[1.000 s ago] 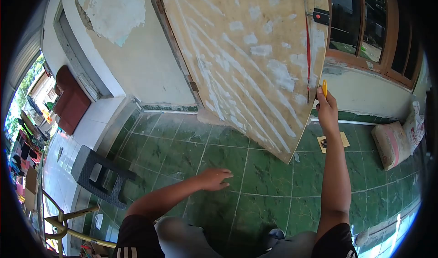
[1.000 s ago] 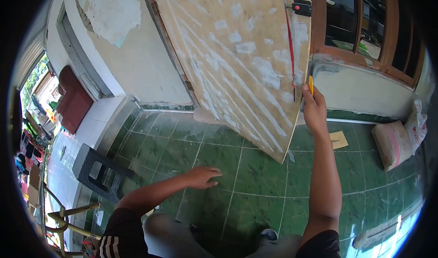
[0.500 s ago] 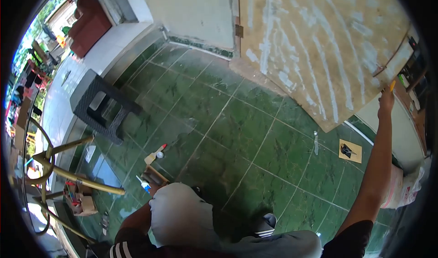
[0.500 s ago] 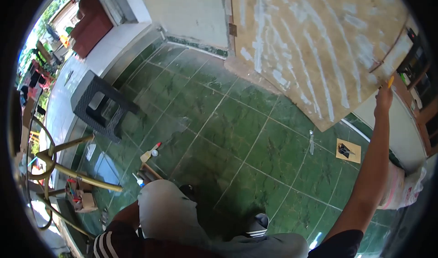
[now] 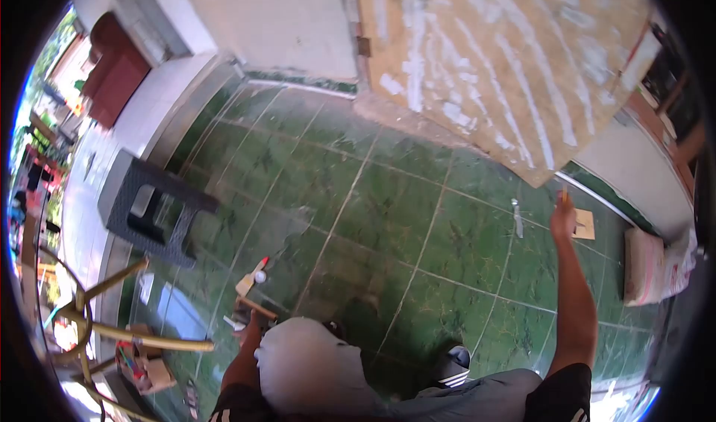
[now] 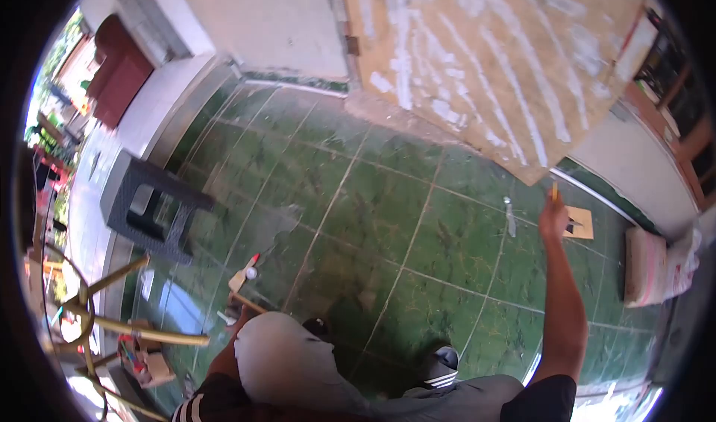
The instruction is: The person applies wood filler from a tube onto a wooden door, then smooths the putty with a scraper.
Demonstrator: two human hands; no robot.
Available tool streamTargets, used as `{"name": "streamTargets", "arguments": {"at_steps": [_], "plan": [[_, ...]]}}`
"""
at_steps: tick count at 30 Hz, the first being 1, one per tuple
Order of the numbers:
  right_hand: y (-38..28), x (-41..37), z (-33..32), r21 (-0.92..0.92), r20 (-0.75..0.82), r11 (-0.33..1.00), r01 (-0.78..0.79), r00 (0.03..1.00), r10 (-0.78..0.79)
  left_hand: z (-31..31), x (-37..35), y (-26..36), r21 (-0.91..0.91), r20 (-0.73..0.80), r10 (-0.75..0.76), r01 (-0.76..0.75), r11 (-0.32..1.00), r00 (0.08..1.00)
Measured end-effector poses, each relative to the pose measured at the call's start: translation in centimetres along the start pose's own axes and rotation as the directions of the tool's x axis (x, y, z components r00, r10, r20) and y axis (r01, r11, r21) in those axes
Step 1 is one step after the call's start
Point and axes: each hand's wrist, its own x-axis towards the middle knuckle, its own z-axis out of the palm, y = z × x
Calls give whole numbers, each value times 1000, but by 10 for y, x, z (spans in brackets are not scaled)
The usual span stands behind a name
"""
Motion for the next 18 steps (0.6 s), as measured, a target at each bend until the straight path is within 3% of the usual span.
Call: {"name": "streamTargets", "arguments": {"at_steps": [1,4,6,10,13,15,18], "plan": [[2,-18,6,1,-31,999,38,999,-38,2,12,6,-17,6,13,-13,1000,1000],[20,-51,26,-62,48,996,-57,997,60,15,37,33,-52,4,27,-27,998,1000],[22,-70,25,-119,145,993,18,989,-1,21,50,51,-62,-9,30,-31,998,1000],[14,-89,25,-100,188,991,85,980,-65,39,74,98,-37,-17,85,-85,996,996],[8,-92,27,-118,238,983,143,965,-111,65,77,145,58,14,161,-162,985,987],[8,-95,34,-119,278,983,141,955,-103,82,61,181,311,44,228,-230,922,973],[7,-99,37,-133,341,967,217,926,-161,107,12,228,374,197,375,-423,826,906]]}}
